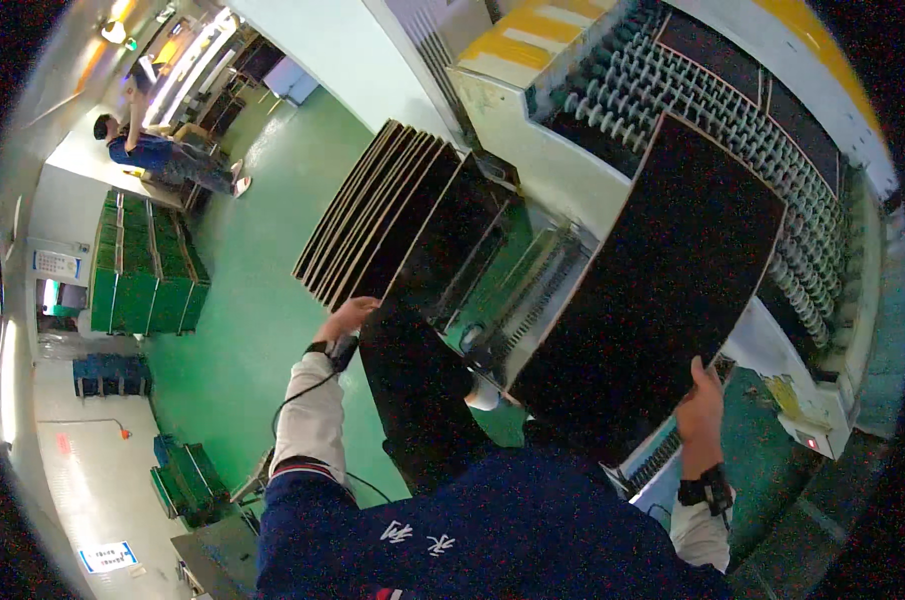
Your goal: Transferring dark glass panels from vertical storage racks onto a roller machine and then back to another rack.
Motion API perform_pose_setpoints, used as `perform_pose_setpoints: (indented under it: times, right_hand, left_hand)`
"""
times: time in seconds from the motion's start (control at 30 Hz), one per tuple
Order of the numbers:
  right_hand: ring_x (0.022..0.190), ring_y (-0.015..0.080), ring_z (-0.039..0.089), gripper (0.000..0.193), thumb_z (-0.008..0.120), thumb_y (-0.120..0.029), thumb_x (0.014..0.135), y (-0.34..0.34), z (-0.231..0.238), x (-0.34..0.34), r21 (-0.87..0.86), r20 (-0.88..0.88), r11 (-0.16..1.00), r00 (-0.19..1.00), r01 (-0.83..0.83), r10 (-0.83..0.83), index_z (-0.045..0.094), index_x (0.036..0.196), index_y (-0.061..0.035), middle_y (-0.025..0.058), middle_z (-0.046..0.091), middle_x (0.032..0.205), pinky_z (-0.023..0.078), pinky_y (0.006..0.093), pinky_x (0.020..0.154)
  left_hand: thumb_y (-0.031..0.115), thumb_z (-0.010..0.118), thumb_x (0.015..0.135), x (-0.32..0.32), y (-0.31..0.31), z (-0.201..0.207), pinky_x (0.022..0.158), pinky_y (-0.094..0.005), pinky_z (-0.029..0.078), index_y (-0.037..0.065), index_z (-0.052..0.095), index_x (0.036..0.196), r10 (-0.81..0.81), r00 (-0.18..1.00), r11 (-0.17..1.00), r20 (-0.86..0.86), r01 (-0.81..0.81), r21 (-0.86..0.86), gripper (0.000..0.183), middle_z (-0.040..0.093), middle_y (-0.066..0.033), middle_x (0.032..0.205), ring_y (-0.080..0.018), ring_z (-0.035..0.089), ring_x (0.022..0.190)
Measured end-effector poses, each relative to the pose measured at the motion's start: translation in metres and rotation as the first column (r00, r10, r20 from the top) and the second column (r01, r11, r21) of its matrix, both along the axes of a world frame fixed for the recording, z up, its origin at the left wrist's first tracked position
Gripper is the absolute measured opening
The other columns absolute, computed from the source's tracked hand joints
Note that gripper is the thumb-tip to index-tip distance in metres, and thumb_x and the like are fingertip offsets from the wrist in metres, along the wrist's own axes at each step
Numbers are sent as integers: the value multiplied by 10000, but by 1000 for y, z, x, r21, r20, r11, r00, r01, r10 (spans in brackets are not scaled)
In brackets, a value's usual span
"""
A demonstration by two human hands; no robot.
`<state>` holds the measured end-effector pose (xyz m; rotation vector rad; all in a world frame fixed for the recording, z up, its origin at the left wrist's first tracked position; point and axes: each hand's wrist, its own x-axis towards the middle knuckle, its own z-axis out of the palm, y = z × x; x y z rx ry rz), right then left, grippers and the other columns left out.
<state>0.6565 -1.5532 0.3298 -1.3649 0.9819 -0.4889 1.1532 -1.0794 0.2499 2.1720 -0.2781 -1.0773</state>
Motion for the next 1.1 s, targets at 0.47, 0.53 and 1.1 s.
perform_pose_setpoints:
  times: [0.47, 0.53, 1.1]
  right_hand:
    - [1107, 206, 558, 324, 481, -210, 1001, 10, 16, 21, 253, 178, 966, 984, -50, 4, 509, 1232, 15, 103, 591, 1167, 458, 351, 976]
    - [1118, 212, 555, 334, 494, -217, 994, 10, 19, 22, 234, 148, 970, 988, -68, 33, 503, 1242, 6, 101, 584, 1188, 458, 367, 982]
    - [1187, 204, 511, 366, 437, -202, 1019, 10, 35, 34, 172, 112, 973, 984, -154, 136, 483, 1274, 56, 133, 561, 1266, 402, 334, 1034]
  left_hand:
    - [172, 662, 838, -17, -13, -27, 732, -355, 512, -22, 652, 1067, 39, 971, 999, 235, -36, -16, 301, 699, -128, 887, -192, 655, 807]
    - [196, 642, 821, -18, -8, -35, 699, -400, 499, -19, 658, 972, 4, 958, 999, 285, -15, 37, 263, 669, -184, 802, -278, 659, 739]
    - [226, 629, 795, -31, -31, 17, 741, -504, 481, 15, 668, 892, -98, 829, 981, 550, -12, 193, 234, 646, -234, 865, -435, 607, 850]
